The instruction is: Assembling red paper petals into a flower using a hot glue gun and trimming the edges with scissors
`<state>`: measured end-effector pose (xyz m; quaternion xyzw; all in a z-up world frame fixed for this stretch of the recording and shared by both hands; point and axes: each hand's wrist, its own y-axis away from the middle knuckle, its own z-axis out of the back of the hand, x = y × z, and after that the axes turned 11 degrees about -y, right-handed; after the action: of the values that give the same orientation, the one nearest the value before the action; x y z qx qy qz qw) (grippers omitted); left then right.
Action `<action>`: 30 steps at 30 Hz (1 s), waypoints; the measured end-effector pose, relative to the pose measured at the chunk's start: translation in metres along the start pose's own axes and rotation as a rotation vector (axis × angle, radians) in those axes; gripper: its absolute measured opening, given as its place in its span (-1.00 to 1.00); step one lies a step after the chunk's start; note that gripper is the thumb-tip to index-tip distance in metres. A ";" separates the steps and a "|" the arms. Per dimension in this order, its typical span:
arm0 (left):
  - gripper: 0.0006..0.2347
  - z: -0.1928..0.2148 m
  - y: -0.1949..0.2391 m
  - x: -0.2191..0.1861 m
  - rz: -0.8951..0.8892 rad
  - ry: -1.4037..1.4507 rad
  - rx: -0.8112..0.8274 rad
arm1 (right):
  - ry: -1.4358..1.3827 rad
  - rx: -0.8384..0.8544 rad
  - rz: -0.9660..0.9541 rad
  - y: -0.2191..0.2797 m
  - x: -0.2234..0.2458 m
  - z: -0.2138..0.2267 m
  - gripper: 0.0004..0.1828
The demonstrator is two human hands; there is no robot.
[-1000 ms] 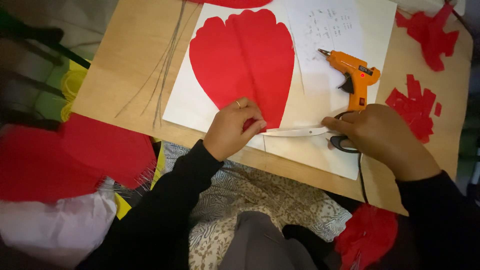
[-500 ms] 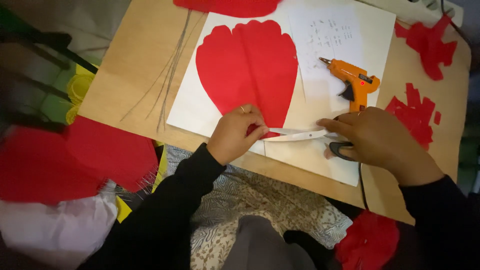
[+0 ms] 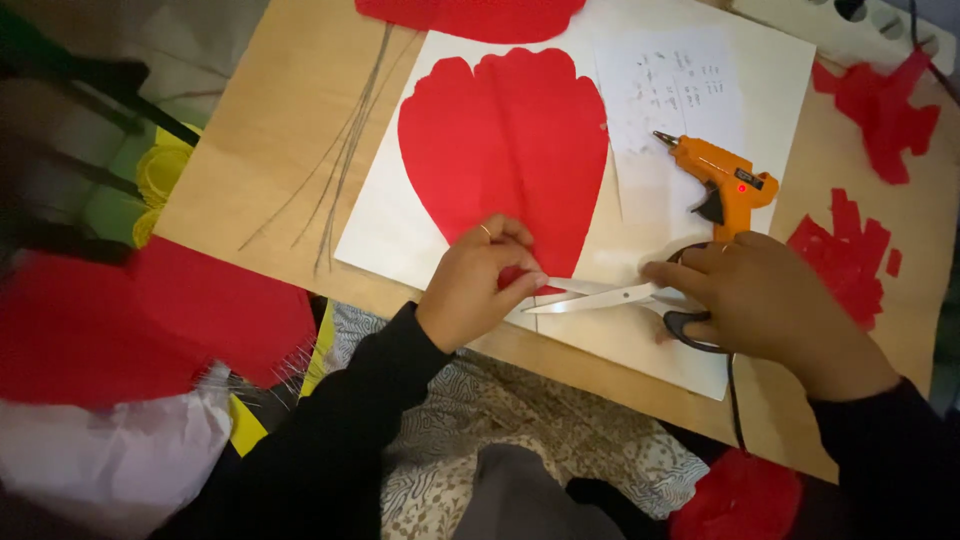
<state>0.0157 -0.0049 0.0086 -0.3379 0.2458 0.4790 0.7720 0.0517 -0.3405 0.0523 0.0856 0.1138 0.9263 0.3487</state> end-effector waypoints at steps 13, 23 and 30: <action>-0.93 0.002 -0.003 -0.006 0.109 0.052 0.022 | -0.041 -0.035 0.088 -0.008 -0.002 -0.007 -0.32; -0.92 0.005 -0.003 -0.010 0.136 0.046 0.026 | -0.051 -0.042 0.137 -0.012 -0.001 0.002 -0.39; -0.93 0.003 -0.002 -0.008 0.128 0.055 0.019 | -0.105 -0.035 0.105 -0.014 0.008 0.014 -0.56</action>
<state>0.0140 -0.0079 0.0166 -0.3271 0.2929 0.5155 0.7359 0.0577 -0.3228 0.0623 0.1339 0.0745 0.9394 0.3066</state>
